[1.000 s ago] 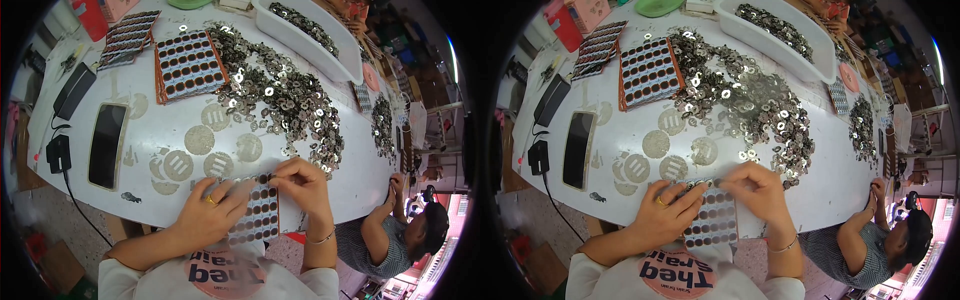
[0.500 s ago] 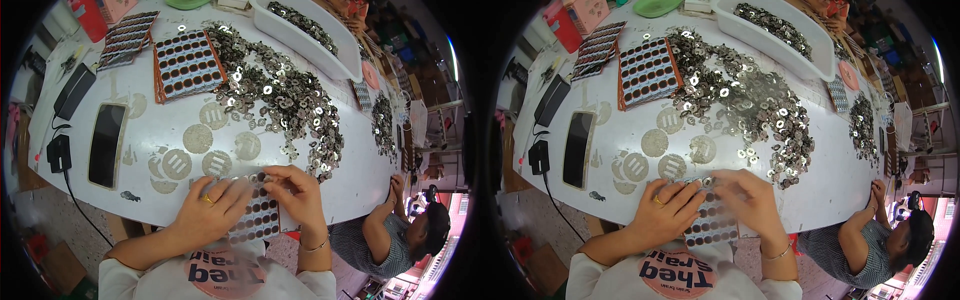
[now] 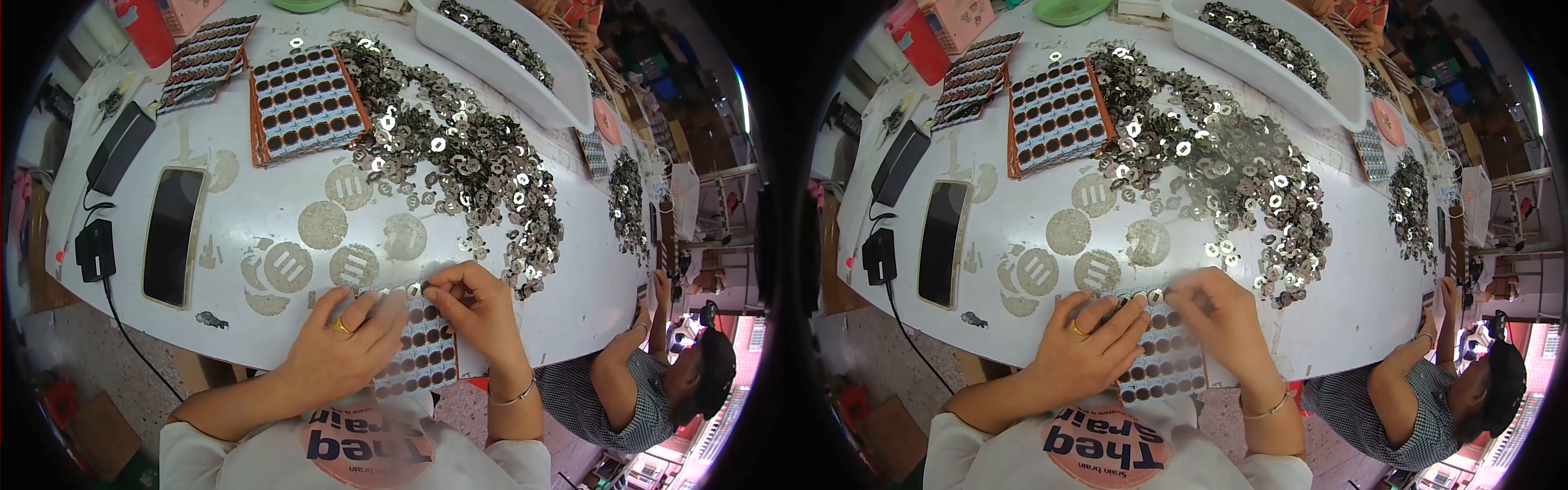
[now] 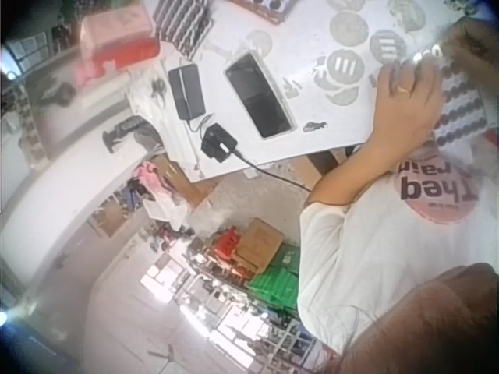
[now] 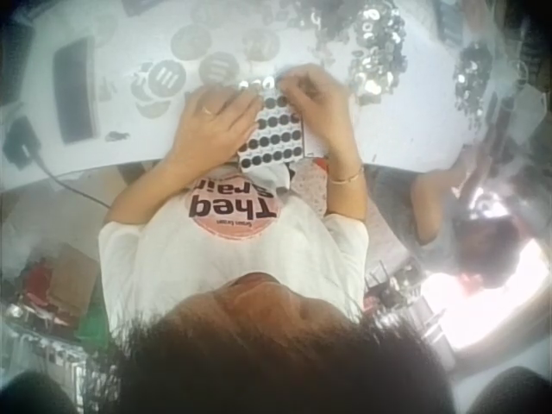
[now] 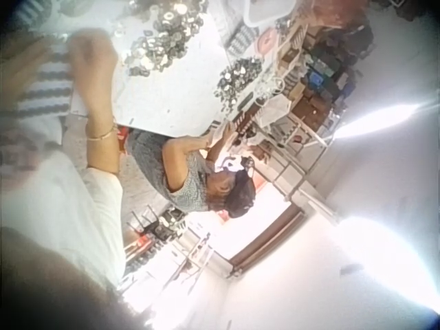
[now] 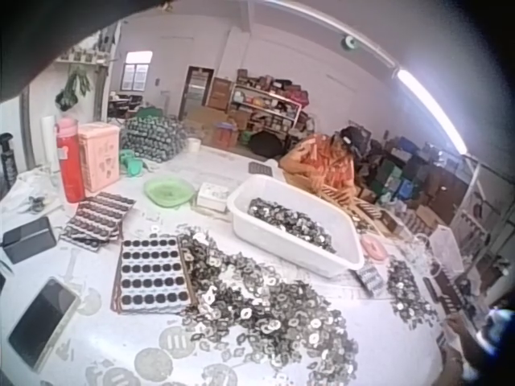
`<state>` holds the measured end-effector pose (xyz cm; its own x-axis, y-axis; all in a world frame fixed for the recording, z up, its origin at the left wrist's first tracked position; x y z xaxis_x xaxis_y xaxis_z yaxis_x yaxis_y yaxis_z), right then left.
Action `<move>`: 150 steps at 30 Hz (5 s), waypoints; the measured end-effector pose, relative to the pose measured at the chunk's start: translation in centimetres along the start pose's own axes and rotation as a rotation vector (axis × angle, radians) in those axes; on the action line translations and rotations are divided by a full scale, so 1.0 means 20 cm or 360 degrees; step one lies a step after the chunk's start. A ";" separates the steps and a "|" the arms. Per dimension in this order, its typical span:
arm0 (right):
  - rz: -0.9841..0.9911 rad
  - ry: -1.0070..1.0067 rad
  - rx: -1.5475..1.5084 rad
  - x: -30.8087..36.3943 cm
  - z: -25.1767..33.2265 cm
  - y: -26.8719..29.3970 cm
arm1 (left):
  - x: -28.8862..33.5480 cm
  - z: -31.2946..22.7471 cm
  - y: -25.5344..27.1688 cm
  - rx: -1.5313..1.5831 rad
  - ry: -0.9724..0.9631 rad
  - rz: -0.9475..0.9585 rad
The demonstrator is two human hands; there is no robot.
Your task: The person assembles small metal components by placing them into a plastic blister-style tray by hand.
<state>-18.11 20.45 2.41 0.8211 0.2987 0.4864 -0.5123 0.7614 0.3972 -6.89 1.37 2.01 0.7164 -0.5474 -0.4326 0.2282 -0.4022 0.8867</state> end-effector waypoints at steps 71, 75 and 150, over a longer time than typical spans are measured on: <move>-0.0068 0.0535 0.0652 -0.04 0.12 0.05 | 0.02 -0.01 0.03 0.0253 0.0003 -0.0020; -0.0146 0.0599 0.0591 -0.04 0.09 0.06 | 0.03 -0.02 0.02 0.0272 0.0020 0.0015; -0.0089 0.0487 0.0402 0.12 0.13 -0.29 | 0.11 0.10 0.03 0.0365 0.0416 -0.0019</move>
<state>-13.86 15.29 3.38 0.8669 0.4474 0.2197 -0.4793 0.6273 0.6138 -6.46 -1.50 1.35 0.8658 -0.3473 -0.3602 0.1048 -0.5781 0.8092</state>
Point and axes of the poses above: each hand's wrist, its own x-axis away from the middle knuckle, its own y-axis out of the back of the hand, z = x × y, the point moved 3 cm from there along -x, towards the middle knuckle, and after that the axes turned 15 degrees about -y, right-handed, at the moved point
